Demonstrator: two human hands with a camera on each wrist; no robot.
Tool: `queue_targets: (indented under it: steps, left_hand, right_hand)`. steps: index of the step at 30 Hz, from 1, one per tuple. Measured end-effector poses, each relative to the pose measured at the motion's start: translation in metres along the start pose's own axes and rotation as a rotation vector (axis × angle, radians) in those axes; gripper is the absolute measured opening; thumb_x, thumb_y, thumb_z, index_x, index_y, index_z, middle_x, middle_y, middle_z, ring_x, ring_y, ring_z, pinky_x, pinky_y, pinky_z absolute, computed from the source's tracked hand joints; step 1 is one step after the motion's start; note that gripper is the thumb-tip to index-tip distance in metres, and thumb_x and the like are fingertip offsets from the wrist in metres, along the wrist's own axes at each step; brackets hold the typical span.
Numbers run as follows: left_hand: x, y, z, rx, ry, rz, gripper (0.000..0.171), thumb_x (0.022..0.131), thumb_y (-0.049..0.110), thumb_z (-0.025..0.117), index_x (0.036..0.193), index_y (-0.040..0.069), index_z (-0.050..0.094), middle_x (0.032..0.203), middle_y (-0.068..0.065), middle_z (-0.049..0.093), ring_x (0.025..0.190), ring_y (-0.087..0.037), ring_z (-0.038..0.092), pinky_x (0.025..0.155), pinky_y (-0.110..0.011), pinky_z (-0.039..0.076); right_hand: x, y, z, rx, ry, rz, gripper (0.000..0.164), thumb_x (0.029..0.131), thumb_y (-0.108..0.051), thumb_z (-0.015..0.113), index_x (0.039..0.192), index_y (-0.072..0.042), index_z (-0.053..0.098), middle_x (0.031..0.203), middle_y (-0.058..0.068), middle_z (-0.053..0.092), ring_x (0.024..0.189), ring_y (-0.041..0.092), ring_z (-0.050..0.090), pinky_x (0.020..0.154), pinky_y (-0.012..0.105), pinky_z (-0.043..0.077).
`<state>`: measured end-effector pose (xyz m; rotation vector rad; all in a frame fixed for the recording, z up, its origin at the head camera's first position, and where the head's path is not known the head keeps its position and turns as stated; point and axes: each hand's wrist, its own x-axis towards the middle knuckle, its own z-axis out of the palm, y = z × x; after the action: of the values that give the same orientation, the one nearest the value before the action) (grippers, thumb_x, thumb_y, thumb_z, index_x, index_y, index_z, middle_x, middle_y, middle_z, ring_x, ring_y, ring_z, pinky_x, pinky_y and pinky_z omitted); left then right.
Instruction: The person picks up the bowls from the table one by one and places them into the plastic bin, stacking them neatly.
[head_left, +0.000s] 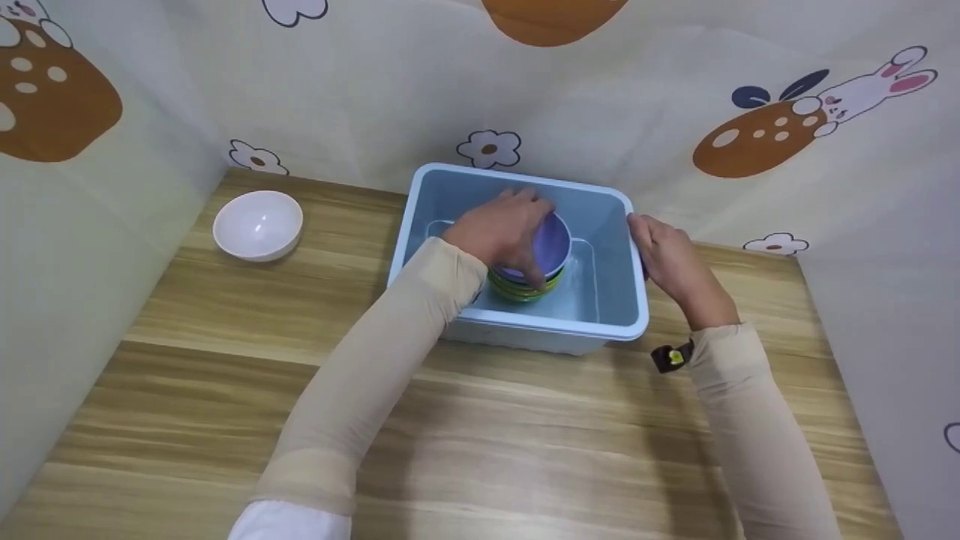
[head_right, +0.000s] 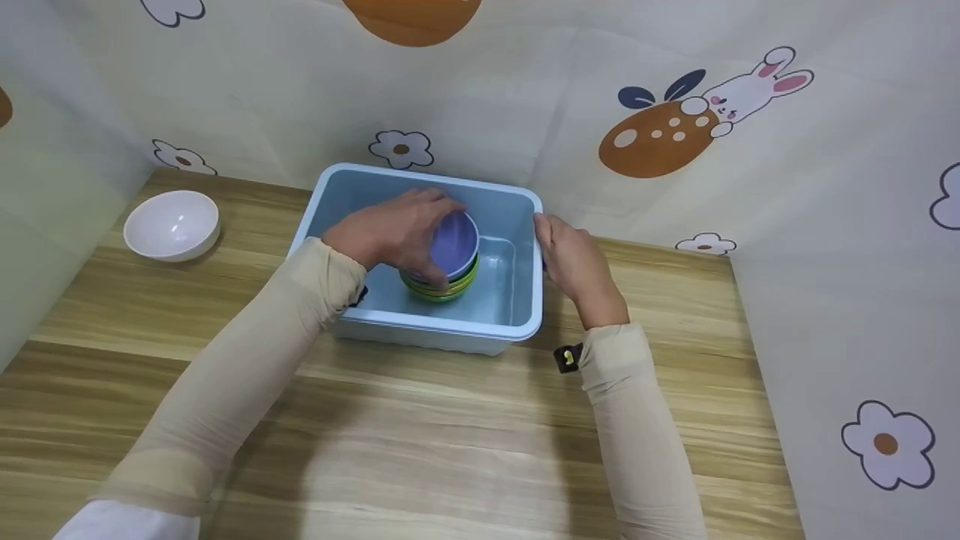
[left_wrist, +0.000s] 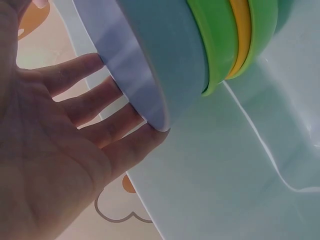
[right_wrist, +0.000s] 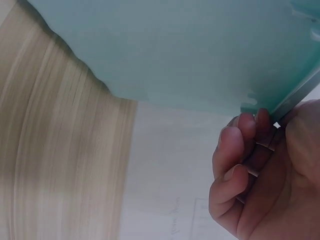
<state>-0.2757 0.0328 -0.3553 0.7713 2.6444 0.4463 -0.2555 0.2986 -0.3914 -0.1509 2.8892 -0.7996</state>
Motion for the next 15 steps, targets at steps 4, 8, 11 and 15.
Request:
queue_targets:
  steps: [4, 8, 11, 15]
  left_hand:
    - [0.0005, -0.0001, 0.0010, 0.015, -0.006, -0.005, 0.104, 0.070, 0.047, 0.092, 0.156, 0.019, 0.039, 0.154, -0.005, 0.044, 0.140, -0.026, 0.042, 0.117, -0.050, 0.043]
    - [0.0017, 0.0005, 0.0027, 0.016, -0.007, -0.018, 0.103, 0.071, 0.046, 0.091, 0.156, 0.019, 0.039, 0.152, -0.006, 0.045, 0.140, -0.027, 0.043, 0.116, -0.051, 0.044]
    - [0.0026, 0.0012, 0.0035, 0.009, -0.011, -0.034, 0.102, 0.072, 0.045, 0.091, 0.156, 0.020, 0.038, 0.153, -0.007, 0.043, 0.142, -0.028, 0.041, 0.116, -0.052, 0.044]
    - [0.0026, 0.0021, 0.0036, -0.008, -0.017, -0.057, 0.104, 0.072, 0.045, 0.091, 0.157, 0.021, 0.037, 0.155, -0.008, 0.039, 0.144, -0.028, 0.040, 0.116, -0.053, 0.043]
  right_hand:
    - [0.0004, 0.0003, 0.0007, -0.007, 0.014, -0.009, 0.061, 0.109, -0.052, 0.017, 0.109, -0.006, 0.058, 0.086, 0.014, 0.066, 0.082, 0.029, 0.064, 0.085, 0.043, 0.049]
    - [0.0010, 0.0012, 0.0008, -0.003, 0.008, -0.001, 0.062, 0.109, -0.053, 0.017, 0.111, -0.006, 0.057, 0.088, 0.016, 0.066, 0.086, 0.031, 0.064, 0.088, 0.046, 0.049]
    - [0.0012, 0.0017, 0.0009, -0.004, 0.006, 0.002, 0.063, 0.109, -0.053, 0.016, 0.114, -0.005, 0.057, 0.091, 0.017, 0.066, 0.089, 0.032, 0.064, 0.089, 0.047, 0.049]
    - [0.0011, 0.0016, 0.0008, 0.004, 0.002, 0.007, 0.064, 0.109, -0.054, 0.016, 0.115, -0.005, 0.057, 0.093, 0.017, 0.066, 0.091, 0.033, 0.064, 0.090, 0.047, 0.049]
